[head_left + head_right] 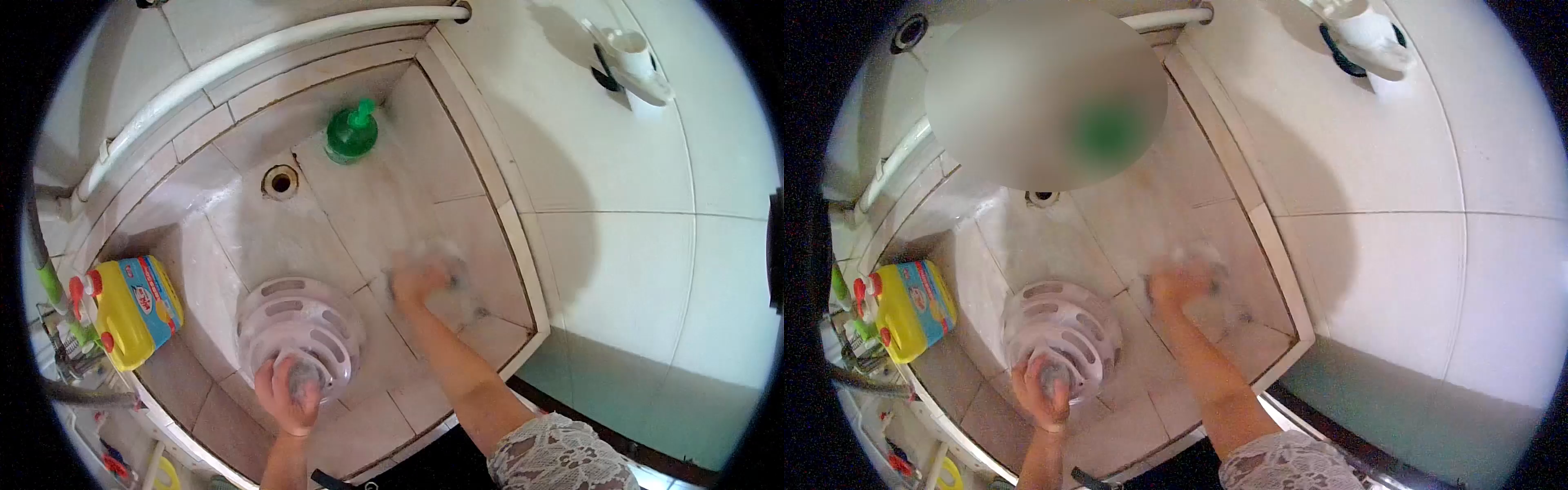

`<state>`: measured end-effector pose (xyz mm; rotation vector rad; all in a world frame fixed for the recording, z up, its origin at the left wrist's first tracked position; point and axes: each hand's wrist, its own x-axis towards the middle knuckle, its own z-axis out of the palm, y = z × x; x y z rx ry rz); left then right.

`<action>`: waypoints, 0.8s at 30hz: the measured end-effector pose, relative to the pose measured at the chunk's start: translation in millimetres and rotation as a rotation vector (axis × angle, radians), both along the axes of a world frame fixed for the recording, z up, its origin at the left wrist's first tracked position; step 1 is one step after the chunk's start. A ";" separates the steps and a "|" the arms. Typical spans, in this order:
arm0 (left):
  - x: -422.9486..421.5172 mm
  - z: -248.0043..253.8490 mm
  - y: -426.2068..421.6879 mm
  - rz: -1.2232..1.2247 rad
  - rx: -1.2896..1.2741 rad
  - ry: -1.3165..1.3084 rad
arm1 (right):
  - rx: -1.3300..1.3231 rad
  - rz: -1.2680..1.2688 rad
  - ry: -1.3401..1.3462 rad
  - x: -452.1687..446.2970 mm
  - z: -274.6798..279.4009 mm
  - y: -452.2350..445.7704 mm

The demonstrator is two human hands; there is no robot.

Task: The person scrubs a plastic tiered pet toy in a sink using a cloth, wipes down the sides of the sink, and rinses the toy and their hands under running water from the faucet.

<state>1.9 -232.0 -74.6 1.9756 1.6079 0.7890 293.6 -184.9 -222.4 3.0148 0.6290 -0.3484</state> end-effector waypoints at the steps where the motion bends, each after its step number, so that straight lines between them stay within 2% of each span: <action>1: 7.3 1.6 7.9 -0.008 0.016 0.067 | 0.090 0.181 -0.038 -15.3 1.3 33.1; 4: 26.1 8.3 34.2 0.005 -0.026 0.090 | 0.397 0.635 -0.008 -11.2 11.5 132.8; 7: 37.5 -0.1 51.4 0.012 0.092 0.081 | 0.476 0.737 -0.024 1.2 -2.2 171.1; 9: 43.4 2.0 61.9 -0.005 0.150 0.119 | 0.396 0.905 0.029 -13.4 15.8 132.4; 11: 49.5 5.1 66.3 0.008 0.140 0.118 | 0.252 1.260 0.116 -25.3 23.4 57.2; 12: 49.9 9.0 65.7 0.031 0.155 0.137 | 0.469 1.147 0.432 -23.6 28.4 26.6; 14: 54.0 -1.8 68.2 0.067 0.188 0.066 | 0.185 1.010 0.560 -1.7 42.7 -23.9; 16: 50.1 1.5 61.4 0.072 0.100 0.011 | -0.089 1.098 0.606 13.4 95.6 -38.8; 19: 54.6 11.3 64.6 0.111 0.171 0.006 | 0.503 0.687 0.854 1.7 96.4 -44.2; 22: 50.4 2.6 57.7 0.105 0.155 0.100 | 0.748 0.788 0.987 -75.9 133.7 -20.4; 24: 50.6 0.6 59.0 0.108 0.156 0.114 | 0.733 0.889 0.938 -79.8 71.3 24.6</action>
